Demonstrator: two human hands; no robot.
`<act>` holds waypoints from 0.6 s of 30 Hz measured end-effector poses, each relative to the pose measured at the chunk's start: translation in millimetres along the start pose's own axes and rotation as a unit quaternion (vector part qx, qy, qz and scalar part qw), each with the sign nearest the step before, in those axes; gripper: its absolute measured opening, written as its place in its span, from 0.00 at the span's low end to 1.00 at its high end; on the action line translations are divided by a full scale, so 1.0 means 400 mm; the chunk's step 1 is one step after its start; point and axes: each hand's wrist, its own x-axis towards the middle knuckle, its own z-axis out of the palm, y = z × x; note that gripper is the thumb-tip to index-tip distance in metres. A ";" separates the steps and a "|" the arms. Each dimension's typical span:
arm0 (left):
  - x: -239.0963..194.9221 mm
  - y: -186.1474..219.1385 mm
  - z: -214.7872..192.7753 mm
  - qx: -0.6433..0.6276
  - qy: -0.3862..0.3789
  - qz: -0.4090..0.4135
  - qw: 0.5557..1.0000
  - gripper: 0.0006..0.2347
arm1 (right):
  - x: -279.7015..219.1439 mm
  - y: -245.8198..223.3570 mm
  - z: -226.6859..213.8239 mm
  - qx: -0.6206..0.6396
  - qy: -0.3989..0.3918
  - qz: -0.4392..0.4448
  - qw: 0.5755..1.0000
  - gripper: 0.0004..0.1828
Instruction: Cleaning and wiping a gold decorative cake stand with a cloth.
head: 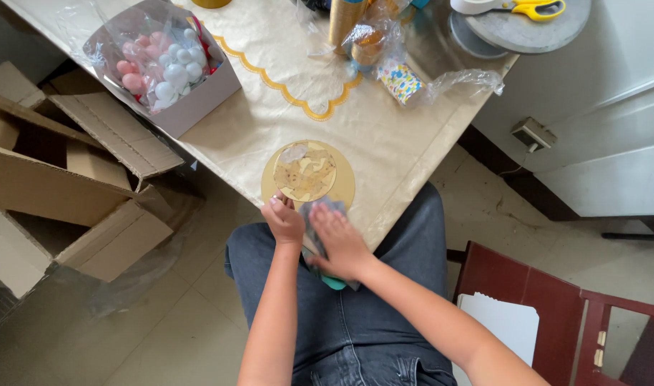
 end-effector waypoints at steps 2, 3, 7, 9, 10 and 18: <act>0.010 0.105 0.021 -0.007 -0.005 -0.008 1.000 0.19 | 0.057 0.069 0.022 -0.008 0.032 0.036 0.999 0.51; 0.013 0.158 0.031 -0.014 -0.010 -0.016 1.000 0.21 | 0.084 0.101 0.033 -0.016 0.064 0.073 0.995 0.49; 0.002 0.099 -0.001 0.047 -0.014 0.046 0.998 0.18 | 0.161 0.123 -0.127 0.049 0.055 0.051 0.996 0.32; 0.013 0.118 0.015 0.050 -0.028 0.038 0.998 0.19 | 0.149 0.055 -0.314 0.230 0.287 0.058 0.928 0.23; 0.012 0.133 0.020 0.049 -0.028 0.041 0.998 0.19 | 0.108 0.013 -0.409 0.229 0.288 0.056 0.928 0.23; 0.011 0.036 0.004 0.020 -0.001 0.018 1.000 0.21 | -0.221 -0.356 -0.869 0.203 0.181 -0.160 0.949 0.10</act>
